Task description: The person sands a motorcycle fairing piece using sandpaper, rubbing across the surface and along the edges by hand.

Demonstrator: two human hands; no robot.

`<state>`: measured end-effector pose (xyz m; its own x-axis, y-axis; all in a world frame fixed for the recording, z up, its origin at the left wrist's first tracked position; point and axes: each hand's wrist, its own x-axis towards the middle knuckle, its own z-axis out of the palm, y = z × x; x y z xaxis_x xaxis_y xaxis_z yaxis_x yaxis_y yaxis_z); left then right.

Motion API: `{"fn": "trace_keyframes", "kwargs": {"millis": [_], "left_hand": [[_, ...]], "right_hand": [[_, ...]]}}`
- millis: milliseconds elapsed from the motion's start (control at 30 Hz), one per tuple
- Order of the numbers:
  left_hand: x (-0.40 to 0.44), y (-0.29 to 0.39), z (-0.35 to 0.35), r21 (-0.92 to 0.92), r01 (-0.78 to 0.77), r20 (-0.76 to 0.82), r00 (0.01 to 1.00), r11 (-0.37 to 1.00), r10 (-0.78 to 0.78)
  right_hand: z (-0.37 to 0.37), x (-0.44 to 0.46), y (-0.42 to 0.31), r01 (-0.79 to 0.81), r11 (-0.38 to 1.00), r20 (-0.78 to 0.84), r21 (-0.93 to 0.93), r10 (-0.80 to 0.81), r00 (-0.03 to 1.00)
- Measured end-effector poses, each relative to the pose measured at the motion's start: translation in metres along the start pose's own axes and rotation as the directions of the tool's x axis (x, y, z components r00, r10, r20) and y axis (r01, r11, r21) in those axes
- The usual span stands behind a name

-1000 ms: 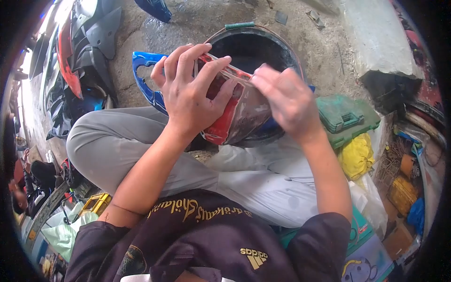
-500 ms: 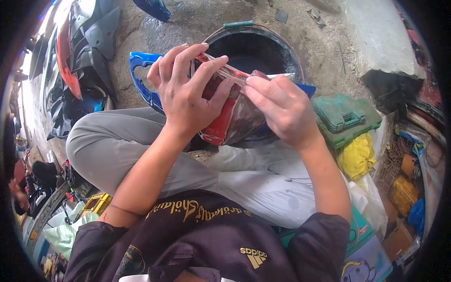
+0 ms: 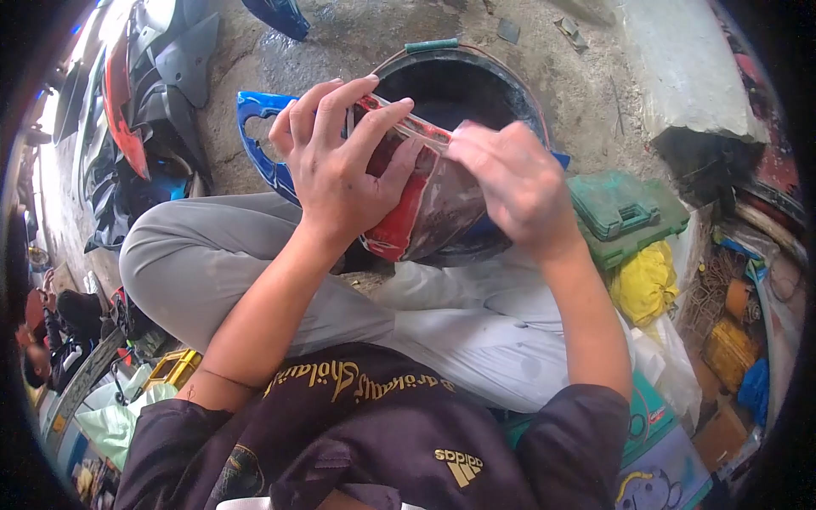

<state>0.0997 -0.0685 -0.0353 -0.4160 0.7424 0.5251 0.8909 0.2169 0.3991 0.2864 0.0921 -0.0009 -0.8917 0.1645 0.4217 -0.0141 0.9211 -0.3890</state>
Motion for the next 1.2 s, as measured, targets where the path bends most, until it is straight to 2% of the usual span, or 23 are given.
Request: {"fn": "trace_keyframes", "kwargs": {"millis": [633, 700, 833, 933, 1067, 1200], "left_hand": [[0.002, -0.002, -0.001, -0.014, -0.009, -0.007, 1.0, 1.0, 0.008], [0.0, 0.0, -0.001, -0.02, -0.006, -0.004, 1.0, 1.0, 0.006], [0.001, -0.001, -0.001, -0.019, -0.012, -0.014, 1.0, 1.0, 0.012], [0.001, 0.0, 0.0, -0.02, -0.01, -0.02, 1.0, 1.0, 0.01], [0.0, -0.001, -0.001, -0.025, -0.005, -0.011, 1.0, 1.0, 0.004], [-0.001, -0.001, 0.001, -0.026, -0.006, -0.015, 1.0, 1.0, 0.005]], "right_hand": [[0.005, -0.002, -0.007, 0.042, 0.999, -0.012, -0.018, -0.042, 0.999], [0.005, -0.001, 0.002, -0.019, 0.999, -0.016, -0.025, 0.019, 1.0], [0.006, -0.002, -0.01, 0.031, 0.999, -0.023, -0.009, -0.031, 0.999], [0.003, -0.001, 0.001, -0.016, 1.0, -0.016, -0.025, 0.016, 1.0], [0.006, -0.002, -0.008, 0.028, 0.999, -0.042, -0.038, -0.029, 0.999], [0.005, -0.003, -0.005, -0.008, 0.999, -0.018, -0.039, 0.007, 1.0]]}}
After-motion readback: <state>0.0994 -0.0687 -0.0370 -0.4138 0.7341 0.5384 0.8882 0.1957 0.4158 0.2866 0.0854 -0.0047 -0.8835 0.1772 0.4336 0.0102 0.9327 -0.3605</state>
